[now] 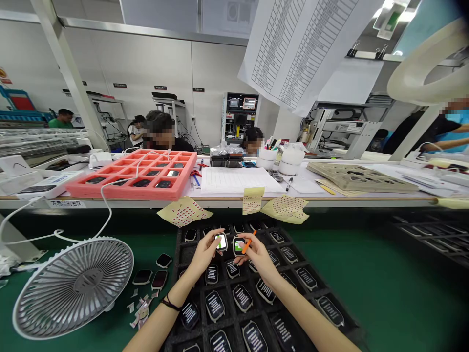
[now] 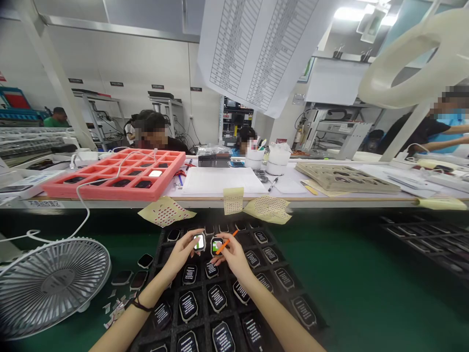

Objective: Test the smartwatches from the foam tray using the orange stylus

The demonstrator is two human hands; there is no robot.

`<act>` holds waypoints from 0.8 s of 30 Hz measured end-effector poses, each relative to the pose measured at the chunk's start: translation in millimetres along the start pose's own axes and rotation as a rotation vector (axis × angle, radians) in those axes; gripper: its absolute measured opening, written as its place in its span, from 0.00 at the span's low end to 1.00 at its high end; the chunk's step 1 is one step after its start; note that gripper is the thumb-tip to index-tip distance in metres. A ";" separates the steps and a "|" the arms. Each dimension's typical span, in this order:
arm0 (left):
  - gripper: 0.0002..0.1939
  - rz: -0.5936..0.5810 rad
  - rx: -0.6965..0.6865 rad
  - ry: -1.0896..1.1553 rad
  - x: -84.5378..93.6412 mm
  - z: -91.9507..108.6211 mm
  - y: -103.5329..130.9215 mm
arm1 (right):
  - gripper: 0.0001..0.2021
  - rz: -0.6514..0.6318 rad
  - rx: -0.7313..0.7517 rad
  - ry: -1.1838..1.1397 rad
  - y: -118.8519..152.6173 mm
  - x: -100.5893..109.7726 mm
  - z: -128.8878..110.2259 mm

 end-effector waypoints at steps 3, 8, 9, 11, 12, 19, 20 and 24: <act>0.19 -0.007 0.010 -0.010 0.0 1.0 -0.1 | 0.17 0.004 -0.008 -0.008 0.5 0.5 -1.1; 0.18 -0.012 0.034 0.019 -2.9 4.6 1.0 | 0.19 -0.007 -0.006 -0.011 0.0 -0.4 -1.9; 0.19 -0.017 0.029 0.022 -3.5 4.9 1.1 | 0.19 -0.008 -0.008 -0.012 -0.1 -0.6 -1.8; 0.20 -0.038 0.011 0.030 -4.2 4.1 1.3 | 0.19 -0.008 -0.006 -0.013 -0.2 -0.9 -1.1; 0.20 -0.051 -0.001 0.035 -4.3 3.0 1.4 | 0.19 -0.007 -0.003 -0.013 -0.3 -1.0 -0.7; 0.25 -0.107 -0.071 0.012 -2.0 -10.0 0.8 | 0.20 0.011 -0.005 -0.024 -1.3 0.0 0.6; 0.25 -0.104 -0.073 0.007 -1.9 -10.4 0.6 | 0.19 0.012 -0.009 -0.023 -1.5 0.2 0.3; 0.21 -0.054 -0.057 0.002 -2.0 -6.1 0.4 | 0.18 0.013 -0.022 0.017 -1.9 0.2 -1.8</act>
Point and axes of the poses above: each hand's wrist, its own y-axis away from the middle knuckle, its own x-axis out of the back of the hand, z = x × y, the point moved 2 cm from there along -y, towards the middle knuckle, and after that the axes turned 6 degrees about y, right-handed, at the moved point
